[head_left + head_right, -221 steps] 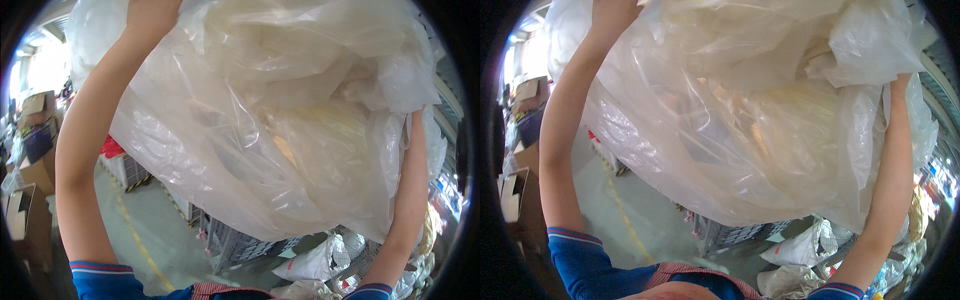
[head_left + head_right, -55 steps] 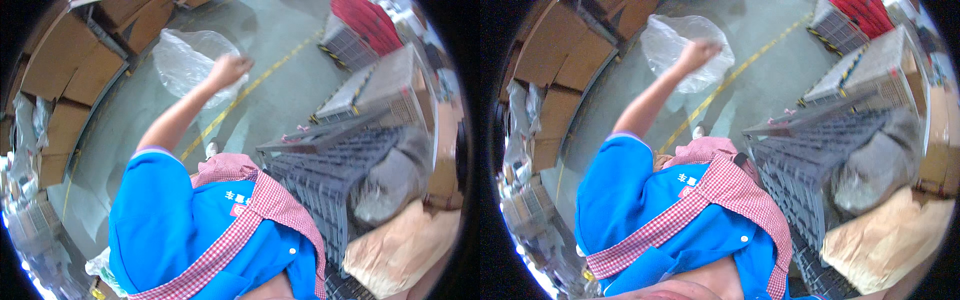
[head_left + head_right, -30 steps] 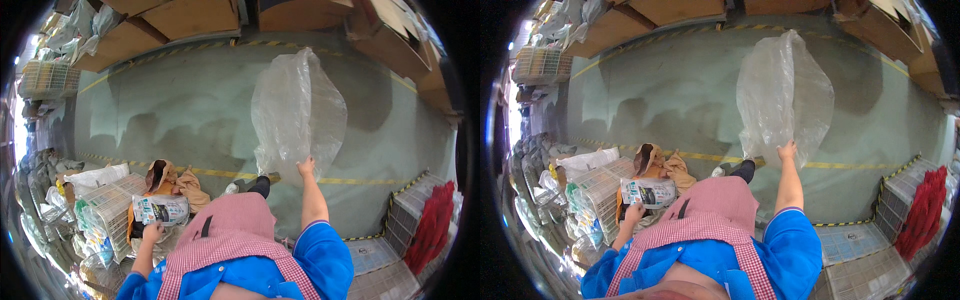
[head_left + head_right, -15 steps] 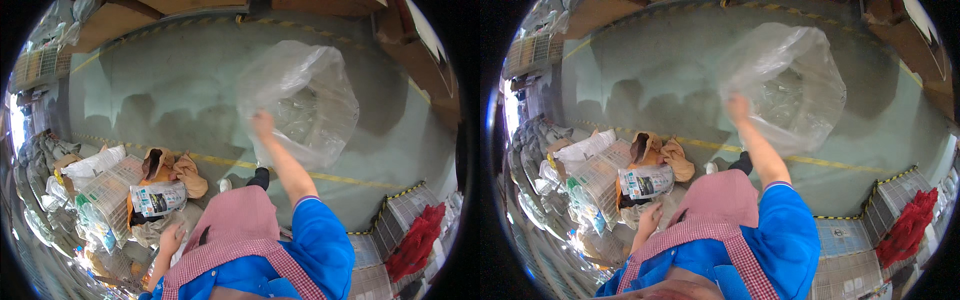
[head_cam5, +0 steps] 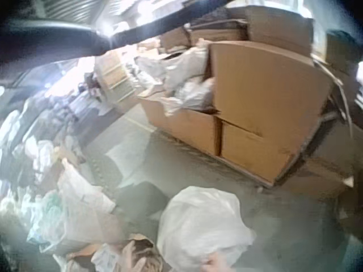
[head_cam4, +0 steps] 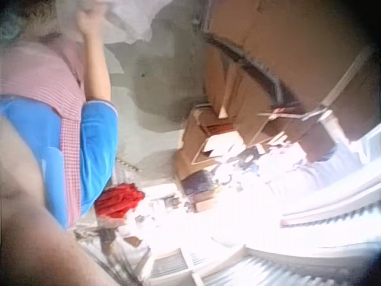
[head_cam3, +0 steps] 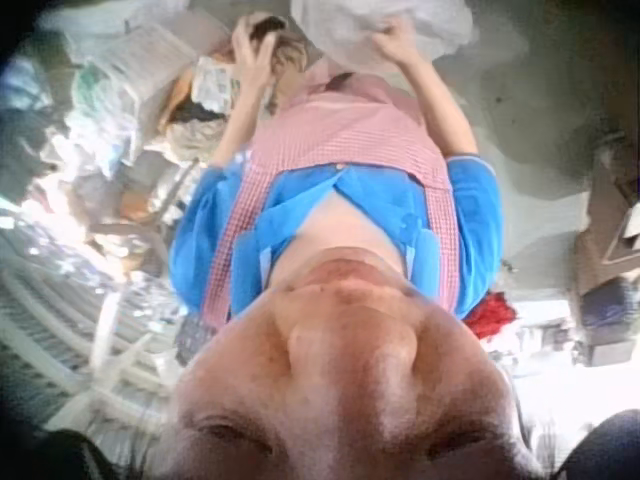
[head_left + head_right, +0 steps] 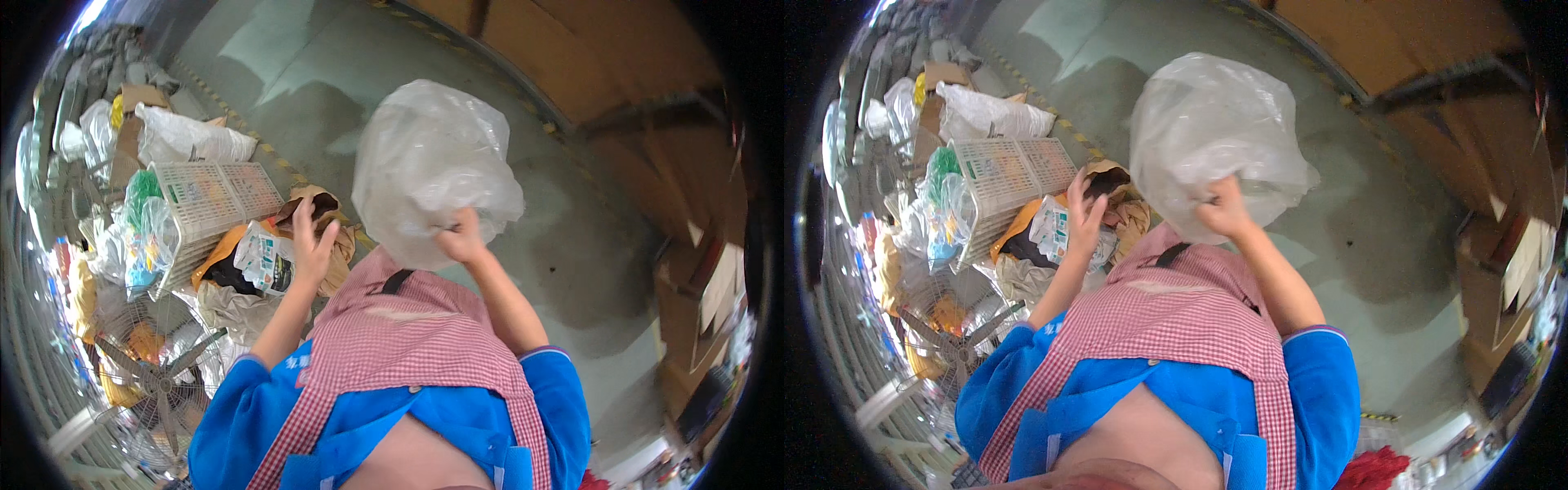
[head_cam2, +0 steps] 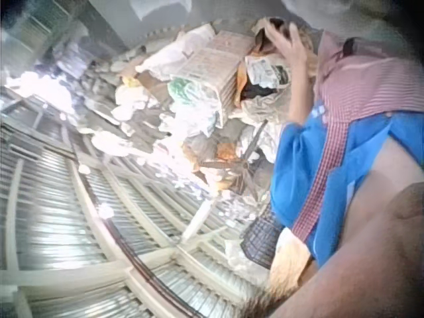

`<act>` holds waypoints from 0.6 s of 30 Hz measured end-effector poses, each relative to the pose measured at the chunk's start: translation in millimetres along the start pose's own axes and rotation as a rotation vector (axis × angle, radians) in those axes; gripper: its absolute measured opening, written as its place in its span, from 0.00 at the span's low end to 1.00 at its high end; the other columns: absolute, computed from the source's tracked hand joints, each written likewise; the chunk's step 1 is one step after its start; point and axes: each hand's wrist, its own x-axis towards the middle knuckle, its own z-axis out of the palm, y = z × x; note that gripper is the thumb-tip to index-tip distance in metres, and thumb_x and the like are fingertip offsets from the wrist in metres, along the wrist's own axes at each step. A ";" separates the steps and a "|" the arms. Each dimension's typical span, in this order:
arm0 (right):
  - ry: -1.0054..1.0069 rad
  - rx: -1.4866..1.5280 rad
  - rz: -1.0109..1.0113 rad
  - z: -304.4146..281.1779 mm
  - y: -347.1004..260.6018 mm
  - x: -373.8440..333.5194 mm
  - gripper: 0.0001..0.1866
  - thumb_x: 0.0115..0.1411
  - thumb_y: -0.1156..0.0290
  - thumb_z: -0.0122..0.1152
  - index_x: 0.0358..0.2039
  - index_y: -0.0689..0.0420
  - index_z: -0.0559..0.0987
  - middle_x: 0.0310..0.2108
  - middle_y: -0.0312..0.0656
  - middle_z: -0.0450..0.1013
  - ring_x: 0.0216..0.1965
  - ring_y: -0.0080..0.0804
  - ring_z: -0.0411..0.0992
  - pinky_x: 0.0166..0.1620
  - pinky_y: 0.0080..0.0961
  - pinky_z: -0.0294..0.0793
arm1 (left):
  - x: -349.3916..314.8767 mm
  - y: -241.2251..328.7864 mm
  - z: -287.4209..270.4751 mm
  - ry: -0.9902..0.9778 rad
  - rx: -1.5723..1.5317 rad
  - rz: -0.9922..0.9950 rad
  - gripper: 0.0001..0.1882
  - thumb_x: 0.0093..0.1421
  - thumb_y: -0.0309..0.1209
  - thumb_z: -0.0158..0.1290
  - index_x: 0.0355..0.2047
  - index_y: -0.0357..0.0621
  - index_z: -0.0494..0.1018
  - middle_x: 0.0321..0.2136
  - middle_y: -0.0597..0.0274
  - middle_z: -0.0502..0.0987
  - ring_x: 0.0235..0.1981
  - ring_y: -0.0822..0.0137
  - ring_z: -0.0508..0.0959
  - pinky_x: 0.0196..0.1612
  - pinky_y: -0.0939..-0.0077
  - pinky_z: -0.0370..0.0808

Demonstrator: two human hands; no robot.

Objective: The person assembles light blue plastic components by inserting small colored pieces into molded slots on a worktable. They then place the assembled parts into a cardboard box and later pack them into a large plastic bag.

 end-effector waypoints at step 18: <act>0.099 0.105 0.484 19.4 45.2 443.0 0.11 0.46 0.81 0.57 0.33 0.66 0.78 0.31 0.38 0.74 0.32 0.27 0.70 0.39 0.25 0.69 | 484.1 -69.0 -175.2 0.654 -0.394 -0.190 0.14 0.50 0.22 0.60 0.38 0.38 0.71 0.21 0.62 0.76 0.20 0.75 0.72 0.23 0.79 0.68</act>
